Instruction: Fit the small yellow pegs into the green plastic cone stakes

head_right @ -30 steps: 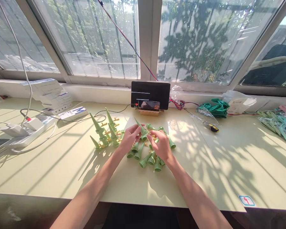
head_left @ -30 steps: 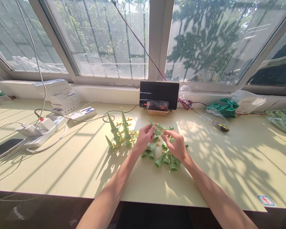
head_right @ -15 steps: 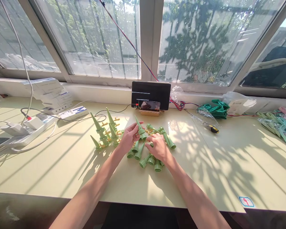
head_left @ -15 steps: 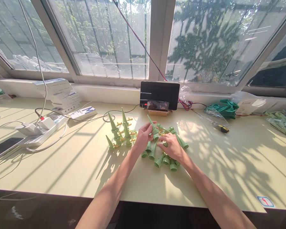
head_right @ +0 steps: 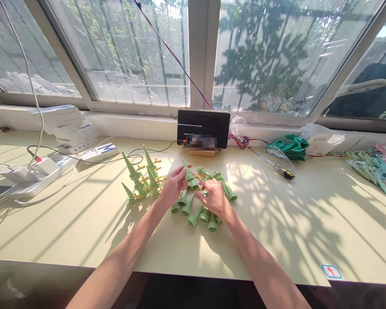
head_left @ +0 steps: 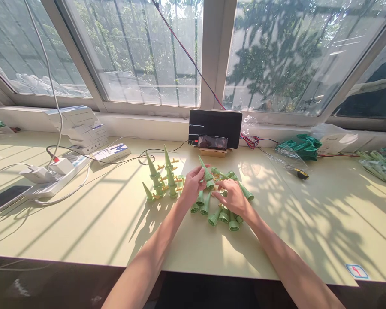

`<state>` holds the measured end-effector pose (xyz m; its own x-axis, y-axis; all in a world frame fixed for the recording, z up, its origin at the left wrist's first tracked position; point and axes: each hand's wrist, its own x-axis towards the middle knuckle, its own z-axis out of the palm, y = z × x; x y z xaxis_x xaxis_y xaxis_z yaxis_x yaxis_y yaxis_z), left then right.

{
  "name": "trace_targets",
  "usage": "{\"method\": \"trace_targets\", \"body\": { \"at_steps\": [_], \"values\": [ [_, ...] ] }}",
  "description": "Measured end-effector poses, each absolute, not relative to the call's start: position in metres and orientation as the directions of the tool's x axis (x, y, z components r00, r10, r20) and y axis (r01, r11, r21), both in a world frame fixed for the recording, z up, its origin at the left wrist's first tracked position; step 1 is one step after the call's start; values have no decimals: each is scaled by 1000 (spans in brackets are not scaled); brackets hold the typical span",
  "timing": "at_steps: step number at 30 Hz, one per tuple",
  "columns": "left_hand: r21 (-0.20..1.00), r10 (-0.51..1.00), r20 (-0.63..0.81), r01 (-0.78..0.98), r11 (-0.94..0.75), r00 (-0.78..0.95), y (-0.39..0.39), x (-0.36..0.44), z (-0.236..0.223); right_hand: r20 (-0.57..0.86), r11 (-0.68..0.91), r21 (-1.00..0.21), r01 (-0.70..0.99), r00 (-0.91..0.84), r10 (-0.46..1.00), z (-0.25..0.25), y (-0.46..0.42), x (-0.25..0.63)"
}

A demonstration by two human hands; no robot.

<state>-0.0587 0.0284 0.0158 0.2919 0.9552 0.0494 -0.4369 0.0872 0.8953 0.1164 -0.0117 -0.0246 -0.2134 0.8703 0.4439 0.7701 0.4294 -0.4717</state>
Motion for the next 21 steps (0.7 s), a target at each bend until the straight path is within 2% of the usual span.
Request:
{"method": "trace_targets", "body": {
  "at_steps": [8,13,21],
  "values": [
    [895,953,29,-431,110,303,30,-58,15,543,373,-530,761,-34,839,-23,0,138],
    [894,951,46,-437,97,306,30,-58,14,513,347,-463,816,-73,855,-36,9,148],
    [891,959,37,-444,95,280,29,-58,18,490,344,-456,821,-91,867,-37,7,143]
  ]
}}
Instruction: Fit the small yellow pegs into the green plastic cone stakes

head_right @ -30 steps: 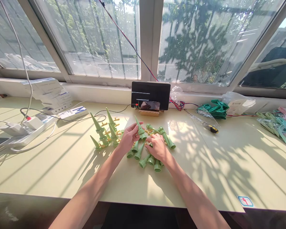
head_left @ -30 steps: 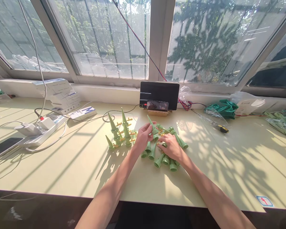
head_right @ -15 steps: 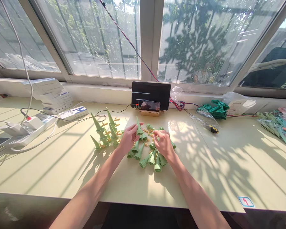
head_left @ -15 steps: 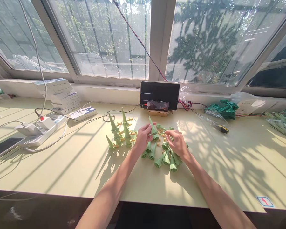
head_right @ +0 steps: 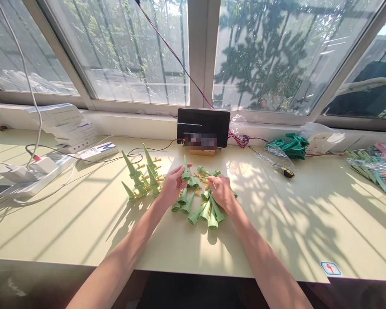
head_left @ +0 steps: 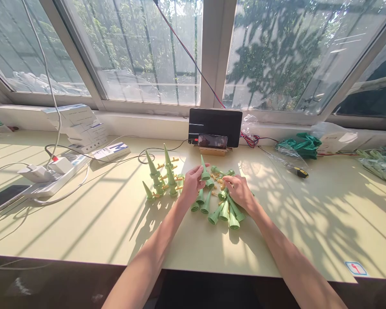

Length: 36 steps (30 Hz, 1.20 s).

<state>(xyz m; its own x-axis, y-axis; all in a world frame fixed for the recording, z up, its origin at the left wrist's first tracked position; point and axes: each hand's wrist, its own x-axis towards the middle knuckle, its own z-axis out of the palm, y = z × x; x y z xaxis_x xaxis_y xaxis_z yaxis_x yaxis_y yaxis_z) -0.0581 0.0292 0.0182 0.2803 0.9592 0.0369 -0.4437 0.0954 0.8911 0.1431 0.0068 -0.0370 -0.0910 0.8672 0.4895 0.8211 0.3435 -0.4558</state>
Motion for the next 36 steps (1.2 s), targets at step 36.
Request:
{"method": "trace_targets", "body": {
  "at_steps": [36],
  "values": [
    [892,959,25,-440,106,282,25,-50,20,-49,82,-395,915,-110,993,26,-65,127]
  ]
}}
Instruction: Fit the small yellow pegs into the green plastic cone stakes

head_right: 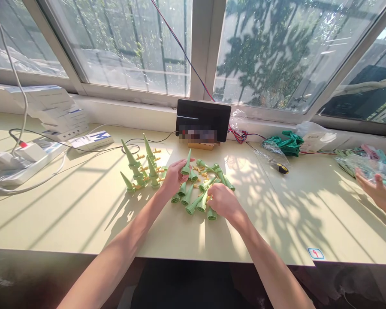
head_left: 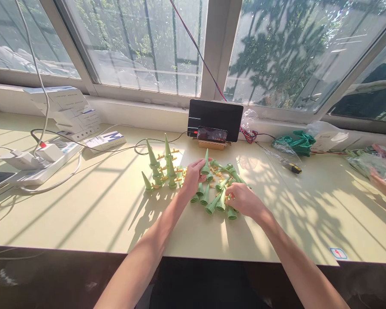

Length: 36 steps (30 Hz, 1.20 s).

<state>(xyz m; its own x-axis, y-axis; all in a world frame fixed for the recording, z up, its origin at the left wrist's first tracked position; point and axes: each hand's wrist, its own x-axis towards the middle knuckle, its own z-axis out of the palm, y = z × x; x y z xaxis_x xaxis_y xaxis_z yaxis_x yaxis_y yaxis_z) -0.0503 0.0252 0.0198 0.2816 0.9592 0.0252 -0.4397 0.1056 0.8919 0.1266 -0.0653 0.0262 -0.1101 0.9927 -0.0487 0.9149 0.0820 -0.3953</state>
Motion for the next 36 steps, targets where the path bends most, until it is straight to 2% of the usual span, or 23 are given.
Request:
{"method": "trace_targets", "body": {
  "at_steps": [9,15,24,30,34,36],
  "values": [
    [911,954,26,-401,101,299,24,-50,19,-115,34,-203,979,-58,992,29,-64,115],
    [910,954,8,-398,117,300,23,-49,18,-157,15,-149,989,-38,987,34,-63,108],
    [913,951,25,-394,104,309,23,-48,16,-51,16,-202,979,-27,998,30,-63,107],
    [908,948,28,-404,109,317,24,-49,14,-115,-31,-201,979,8,993,38,-57,113],
    [910,942,41,-402,102,332,25,-49,12,9,-65,-252,966,70,998,48,-46,119],
    [914,942,46,-394,95,332,25,-48,11,151,-30,-392,919,97,984,52,-36,119]
  ]
}}
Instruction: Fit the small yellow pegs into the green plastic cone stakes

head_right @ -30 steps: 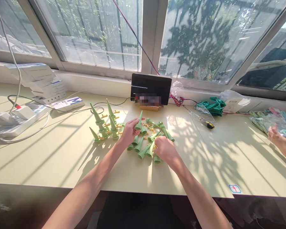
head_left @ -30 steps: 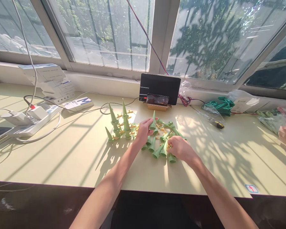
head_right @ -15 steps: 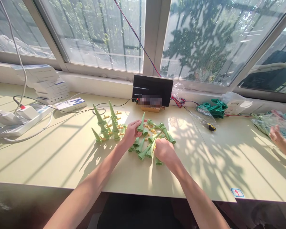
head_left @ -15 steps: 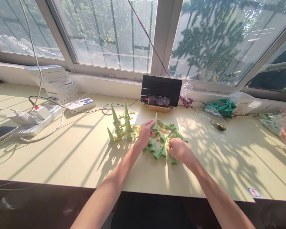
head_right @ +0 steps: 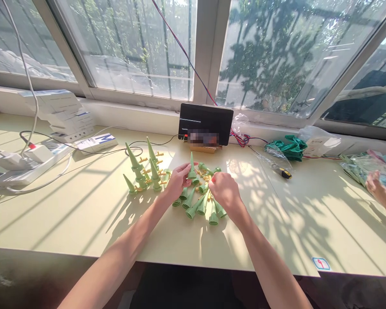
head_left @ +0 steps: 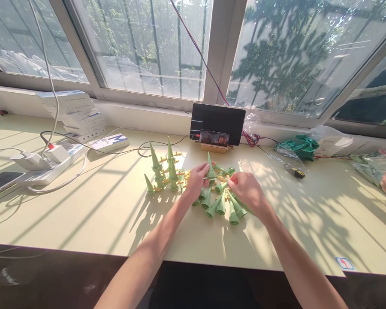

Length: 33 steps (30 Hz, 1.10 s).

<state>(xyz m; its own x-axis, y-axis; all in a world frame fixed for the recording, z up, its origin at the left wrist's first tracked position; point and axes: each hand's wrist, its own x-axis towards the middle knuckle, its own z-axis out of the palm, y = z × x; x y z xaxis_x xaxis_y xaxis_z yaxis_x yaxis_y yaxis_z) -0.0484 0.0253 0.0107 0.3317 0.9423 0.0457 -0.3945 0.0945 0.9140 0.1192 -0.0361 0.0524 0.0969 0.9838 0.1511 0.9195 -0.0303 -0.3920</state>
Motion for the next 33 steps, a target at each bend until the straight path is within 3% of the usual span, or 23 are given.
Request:
{"method": "trace_targets", "body": {
  "at_steps": [4,6,10,17,23,33],
  "values": [
    [928,948,52,-365,70,315,24,-48,9,348,155,-691,706,137,928,49,-14,115],
    [939,953,44,-338,63,299,24,-48,8,351,196,-803,562,181,919,40,-8,111],
    [956,957,36,-290,52,289,22,-48,7,330,263,-903,341,157,931,14,-7,106],
    [960,953,24,-274,63,303,20,-48,11,317,290,-933,215,104,943,0,-12,102],
    [971,954,42,-239,32,297,18,-50,13,377,353,-901,251,53,925,3,-14,103],
    [983,968,32,-183,14,247,16,-49,14,351,315,-926,207,168,921,6,-17,100]
  ]
}}
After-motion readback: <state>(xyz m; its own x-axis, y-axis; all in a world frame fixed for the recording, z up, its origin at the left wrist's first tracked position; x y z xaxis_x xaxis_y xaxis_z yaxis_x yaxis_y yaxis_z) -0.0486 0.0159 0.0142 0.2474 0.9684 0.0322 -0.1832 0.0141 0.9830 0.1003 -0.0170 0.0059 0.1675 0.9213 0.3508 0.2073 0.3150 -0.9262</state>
